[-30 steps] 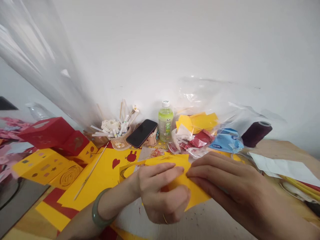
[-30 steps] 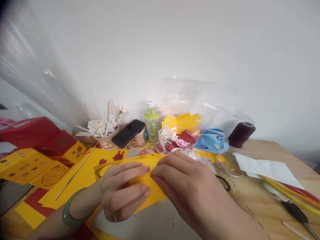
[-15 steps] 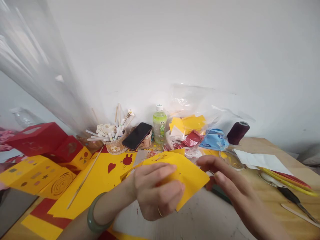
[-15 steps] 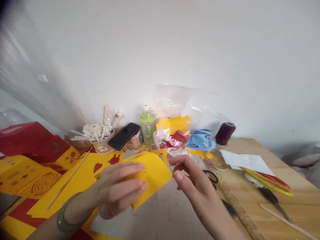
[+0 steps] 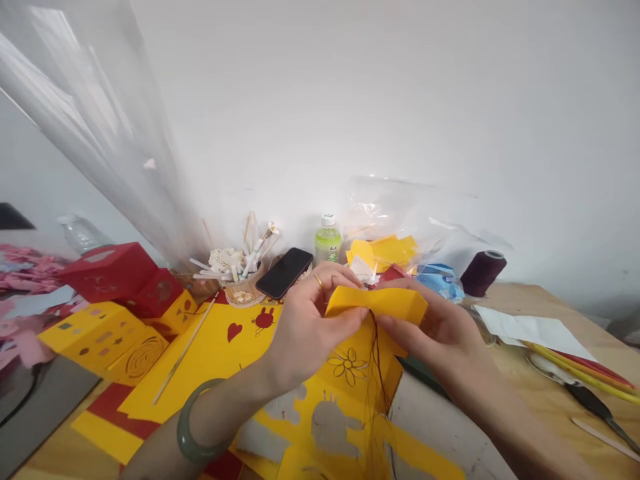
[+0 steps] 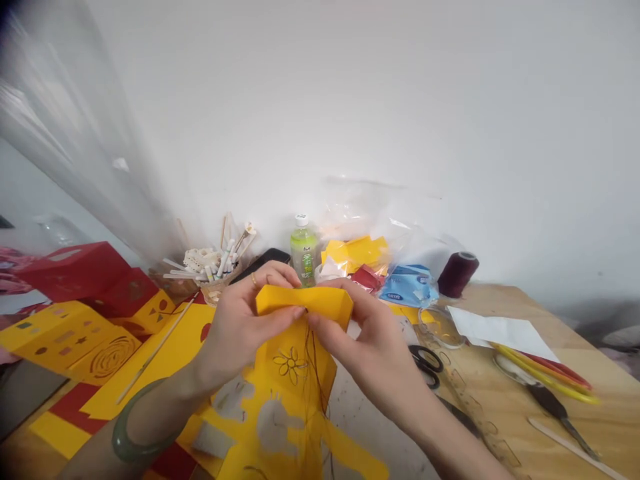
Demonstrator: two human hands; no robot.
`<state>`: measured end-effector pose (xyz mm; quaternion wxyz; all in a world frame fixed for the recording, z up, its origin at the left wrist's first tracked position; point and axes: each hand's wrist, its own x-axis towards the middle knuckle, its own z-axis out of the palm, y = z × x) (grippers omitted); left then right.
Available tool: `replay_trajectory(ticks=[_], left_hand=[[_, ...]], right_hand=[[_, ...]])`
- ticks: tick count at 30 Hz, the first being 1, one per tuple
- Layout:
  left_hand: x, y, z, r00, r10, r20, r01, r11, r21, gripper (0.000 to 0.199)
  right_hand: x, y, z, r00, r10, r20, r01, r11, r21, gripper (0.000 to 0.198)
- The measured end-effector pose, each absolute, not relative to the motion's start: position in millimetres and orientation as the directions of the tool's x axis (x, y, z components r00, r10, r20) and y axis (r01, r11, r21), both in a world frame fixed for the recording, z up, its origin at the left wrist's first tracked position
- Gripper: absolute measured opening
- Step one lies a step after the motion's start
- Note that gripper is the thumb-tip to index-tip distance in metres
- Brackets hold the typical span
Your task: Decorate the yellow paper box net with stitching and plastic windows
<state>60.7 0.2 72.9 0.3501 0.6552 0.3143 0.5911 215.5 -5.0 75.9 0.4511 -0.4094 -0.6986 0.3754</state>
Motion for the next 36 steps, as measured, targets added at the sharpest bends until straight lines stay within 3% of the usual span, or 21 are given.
replay_trajectory(ticks=[9, 24, 31, 36], left_hand=[[66, 2, 66, 0.093, 0.887, 0.452, -0.023, -0.452, 0.892, 0.012], [64, -6, 62, 0.127, 0.960, 0.249, -0.159, -0.228, 0.961, 0.010], [68, -2, 51, 0.061, 0.992, 0.109, -0.195, -0.095, 0.976, 0.014], [69, 0, 49, 0.053, 0.992, 0.115, -0.210, -0.102, 0.972, 0.013]], right_hand=[[213, -1, 62, -0.164, 0.974, 0.156, 0.137, 0.179, -0.974, 0.017], [208, -1, 57, -0.118, 0.975, 0.187, 0.156, 0.204, -0.966, 0.020], [206, 0, 52, -0.094, 0.941, 0.324, 0.269, 0.337, -0.902, 0.018], [208, -1, 49, -0.115, 0.936, 0.332, 0.288, 0.351, -0.891, 0.018]])
